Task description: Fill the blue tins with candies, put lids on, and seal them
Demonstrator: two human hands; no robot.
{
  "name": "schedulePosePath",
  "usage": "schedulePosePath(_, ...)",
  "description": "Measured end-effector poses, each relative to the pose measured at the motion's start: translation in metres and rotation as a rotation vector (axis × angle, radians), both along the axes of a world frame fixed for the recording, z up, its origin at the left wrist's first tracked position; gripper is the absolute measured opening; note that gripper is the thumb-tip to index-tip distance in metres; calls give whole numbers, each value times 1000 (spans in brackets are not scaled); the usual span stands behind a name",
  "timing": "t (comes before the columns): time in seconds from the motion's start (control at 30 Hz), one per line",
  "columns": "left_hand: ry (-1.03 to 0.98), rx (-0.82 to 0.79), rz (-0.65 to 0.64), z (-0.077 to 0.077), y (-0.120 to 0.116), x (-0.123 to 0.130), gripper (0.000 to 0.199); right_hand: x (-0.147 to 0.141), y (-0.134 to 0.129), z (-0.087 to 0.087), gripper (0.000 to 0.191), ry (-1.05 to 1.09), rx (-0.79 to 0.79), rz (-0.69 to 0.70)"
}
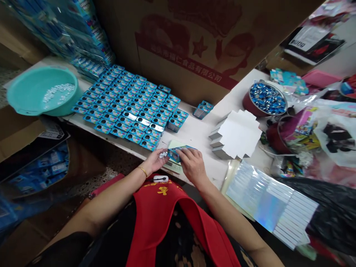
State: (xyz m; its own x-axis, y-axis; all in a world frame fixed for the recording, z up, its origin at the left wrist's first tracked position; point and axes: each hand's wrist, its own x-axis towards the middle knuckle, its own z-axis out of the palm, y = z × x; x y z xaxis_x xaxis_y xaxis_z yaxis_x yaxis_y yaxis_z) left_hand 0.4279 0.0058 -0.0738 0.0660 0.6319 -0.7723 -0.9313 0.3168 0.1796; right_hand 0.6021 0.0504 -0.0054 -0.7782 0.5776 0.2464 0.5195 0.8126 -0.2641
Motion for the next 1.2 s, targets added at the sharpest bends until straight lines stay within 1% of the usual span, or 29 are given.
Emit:
schedulePosePath(0.07, 16, -21, 8, 0, -1, -2, 14, 6, 4, -10, 38, 105, -124, -79)
schedulePosePath(0.13, 31, -41, 12, 0, -3, -4, 12, 10, 9, -25, 36, 221, -253, -143)
schedulePosePath(0.2, 44, -55, 9, 1, -5, -8, 11, 11, 13, -44, 34, 337, -400, -215)
schedulePosePath(0.33, 96, -67, 11, 8, -17, -17, 15, 5, 18, -90, 29, 542, -710, -357)
schedulePosePath(0.4, 135, -79, 11, 14, -26, -21, 20, 4, 19, -107, 29, 585, -792, -395)
schedulePosePath(0.47, 162, -92, 13, 20, -36, -25, 21, 9, 18, -114, 33, 582, -817, -391)
schedulePosePath(0.53, 166, -92, 19, 26, -46, -26, 21, 19, 16, -110, 45, 572, -778, -362)
schedulePosePath(0.6, 154, -85, 7, 29, -54, -26, 20, 31, 12, -98, 56, 580, -689, -363)
schedulePosePath(0.63, 150, -85, -1, 30, -58, -25, 19, 36, 11, -90, 56, 592, -639, -384)
schedulePosePath(0.67, 148, -88, -6, 31, -60, -25, 19, 41, 9, -83, 50, 609, -596, -417)
schedulePosePath(0.73, 152, -107, -3, 31, -63, -24, 19, 48, 7, -70, 33, 657, -534, -507)
schedulePosePath(0.8, 155, -130, 8, 31, -63, -24, 20, 51, 6, -63, 21, 701, -506, -590)
schedulePosePath(0.87, 157, -148, 13, 32, -61, -24, 21, 53, 5, -61, 18, 732, -493, -638)
schedulePosePath(1.03, 167, -187, 17, 33, -58, -23, 23, 58, 6, -62, 16, 761, -465, -660)
schedulePosePath(1.2, 172, -181, 7, 33, -58, -22, 26, 60, 4, -59, 17, 751, -457, -704)
